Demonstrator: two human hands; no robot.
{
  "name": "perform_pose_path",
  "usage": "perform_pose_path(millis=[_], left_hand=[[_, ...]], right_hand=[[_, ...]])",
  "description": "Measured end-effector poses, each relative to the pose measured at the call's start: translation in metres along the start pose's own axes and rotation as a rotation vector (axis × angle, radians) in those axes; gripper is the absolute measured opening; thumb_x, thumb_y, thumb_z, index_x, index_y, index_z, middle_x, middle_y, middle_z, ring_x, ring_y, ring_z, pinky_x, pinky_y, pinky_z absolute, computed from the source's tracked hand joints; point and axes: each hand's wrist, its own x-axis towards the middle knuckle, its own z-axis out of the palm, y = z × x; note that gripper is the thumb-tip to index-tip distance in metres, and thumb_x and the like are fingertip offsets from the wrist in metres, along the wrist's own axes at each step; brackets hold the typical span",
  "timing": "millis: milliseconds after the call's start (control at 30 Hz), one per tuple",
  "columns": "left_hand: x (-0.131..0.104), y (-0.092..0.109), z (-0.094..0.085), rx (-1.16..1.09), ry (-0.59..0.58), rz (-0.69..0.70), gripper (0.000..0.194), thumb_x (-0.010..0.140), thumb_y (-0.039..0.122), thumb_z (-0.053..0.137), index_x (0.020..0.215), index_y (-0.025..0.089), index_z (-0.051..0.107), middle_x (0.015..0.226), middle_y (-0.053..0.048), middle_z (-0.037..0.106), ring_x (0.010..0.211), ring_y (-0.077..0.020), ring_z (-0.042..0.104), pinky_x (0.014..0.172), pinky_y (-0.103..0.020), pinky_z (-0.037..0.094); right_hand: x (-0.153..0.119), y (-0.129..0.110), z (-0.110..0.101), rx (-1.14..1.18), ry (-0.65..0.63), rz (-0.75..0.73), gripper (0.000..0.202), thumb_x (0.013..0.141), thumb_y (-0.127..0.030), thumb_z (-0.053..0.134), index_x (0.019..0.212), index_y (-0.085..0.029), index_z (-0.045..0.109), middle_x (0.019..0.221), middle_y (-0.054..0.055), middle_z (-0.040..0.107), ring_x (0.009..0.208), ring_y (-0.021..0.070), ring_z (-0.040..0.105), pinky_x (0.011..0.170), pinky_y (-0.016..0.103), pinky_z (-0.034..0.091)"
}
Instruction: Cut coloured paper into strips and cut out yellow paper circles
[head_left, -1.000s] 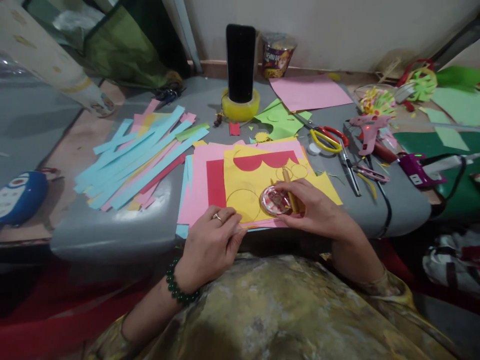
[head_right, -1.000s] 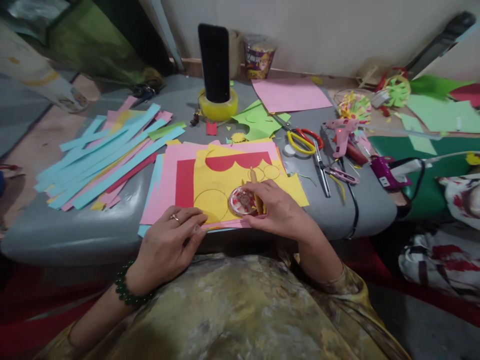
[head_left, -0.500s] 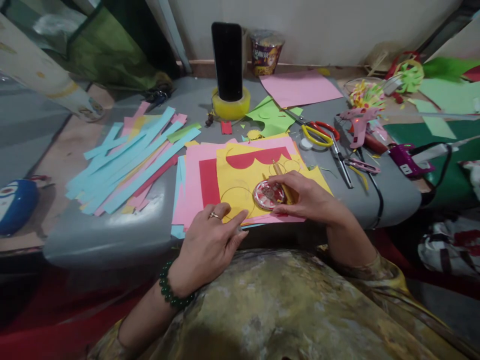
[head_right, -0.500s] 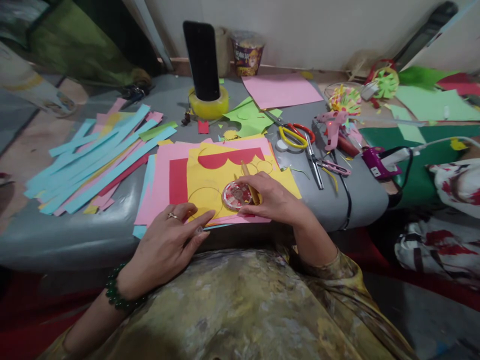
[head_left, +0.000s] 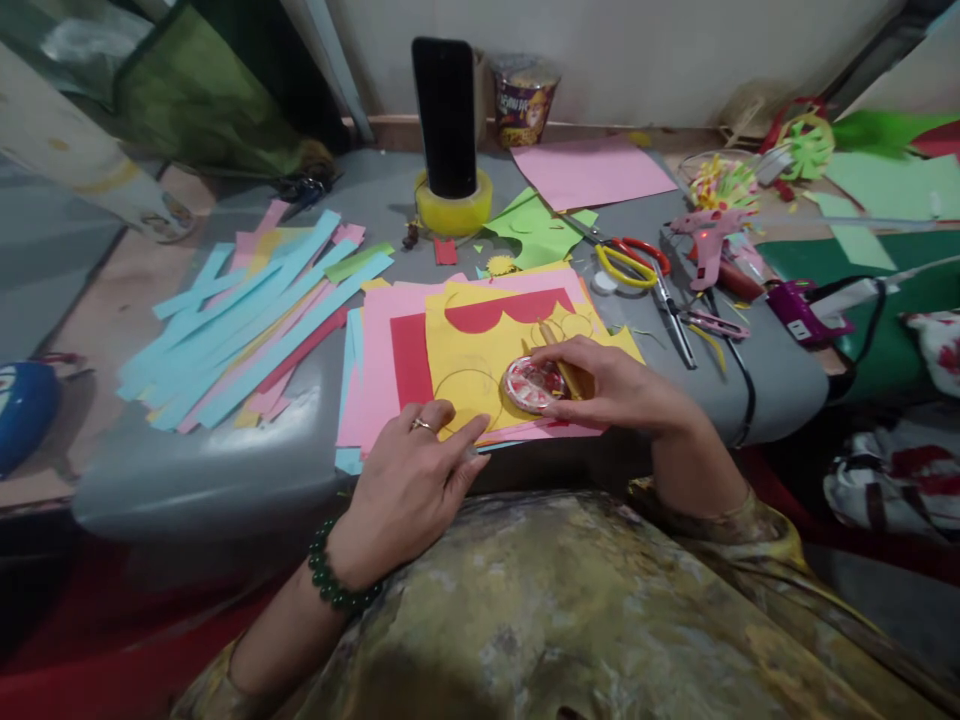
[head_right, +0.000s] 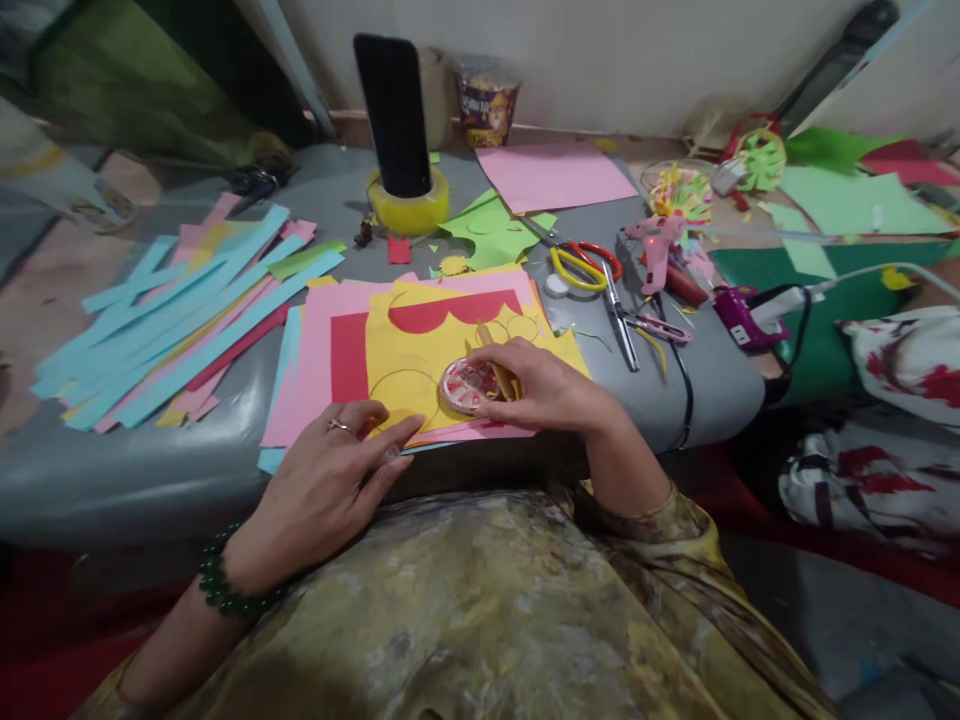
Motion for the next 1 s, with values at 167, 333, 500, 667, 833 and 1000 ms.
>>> perform_pose_path(millis=[167, 333, 500, 667, 833, 1000], left_hand=[[0.0005, -0.0003, 0.0002, 0.001, -0.011, -0.002, 0.047, 0.103, 0.037, 0.031, 0.125, 0.020, 0.069, 0.101, -0.016, 0.064, 0.085, -0.0286, 0.056, 0.074, -0.043, 0.051], [0.0008, -0.0001, -0.0005, -0.006, -0.021, -0.013, 0.047, 0.103, 0.038, 0.031, 0.126, 0.022, 0.069, 0.101, -0.015, 0.063, 0.083, -0.0284, 0.055, 0.074, -0.044, 0.051], [0.0013, -0.0007, -0.0014, 0.001, -0.023, -0.002, 0.047, 0.103, 0.038, 0.031, 0.126, 0.021, 0.069, 0.100, -0.015, 0.063, 0.084, -0.0288, 0.056, 0.072, -0.043, 0.051], [0.0015, -0.0013, -0.0014, -0.003, -0.021, 0.004, 0.047, 0.103, 0.038, 0.031, 0.125, 0.020, 0.069, 0.101, -0.016, 0.063, 0.086, -0.0297, 0.057, 0.073, -0.044, 0.052], [0.0013, -0.0014, -0.0008, -0.003, -0.031, -0.011, 0.045, 0.102, 0.038, 0.032, 0.125, 0.023, 0.069, 0.101, -0.014, 0.063, 0.085, -0.0288, 0.056, 0.074, -0.043, 0.051], [0.0012, -0.0006, -0.0004, -0.002, -0.027, -0.011, 0.047, 0.103, 0.038, 0.031, 0.125, 0.022, 0.069, 0.101, -0.015, 0.064, 0.084, -0.0284, 0.056, 0.073, -0.043, 0.051]], right_hand=[[0.0013, -0.0004, -0.0035, -0.008, -0.032, 0.021, 0.048, 0.079, -0.037, 0.077, 0.124, -0.025, 0.065, 0.115, 0.008, 0.072, 0.108, 0.0264, 0.065, 0.093, 0.043, 0.053], [0.0020, 0.0007, -0.0006, -0.008, 0.007, 0.021, 0.046, 0.078, -0.036, 0.078, 0.122, -0.026, 0.066, 0.113, 0.007, 0.072, 0.105, 0.0255, 0.066, 0.091, 0.040, 0.054], [0.0027, 0.0042, 0.0007, -0.004, 0.046, 0.029, 0.047, 0.077, -0.038, 0.078, 0.120, -0.024, 0.066, 0.111, 0.008, 0.072, 0.099, 0.0249, 0.067, 0.086, 0.039, 0.054], [0.0030, 0.0047, 0.0008, -0.008, 0.030, 0.017, 0.049, 0.076, -0.036, 0.080, 0.122, -0.024, 0.066, 0.112, 0.008, 0.072, 0.103, 0.0256, 0.065, 0.089, 0.040, 0.054], [0.0033, 0.0028, -0.0008, -0.003, 0.015, 0.021, 0.048, 0.076, -0.039, 0.081, 0.120, -0.026, 0.067, 0.112, 0.007, 0.072, 0.105, 0.0261, 0.065, 0.091, 0.040, 0.053], [0.0042, 0.0028, -0.0021, 0.003, 0.004, 0.029, 0.051, 0.072, -0.040, 0.084, 0.119, -0.025, 0.068, 0.111, 0.006, 0.072, 0.104, 0.0264, 0.066, 0.090, 0.040, 0.053]])
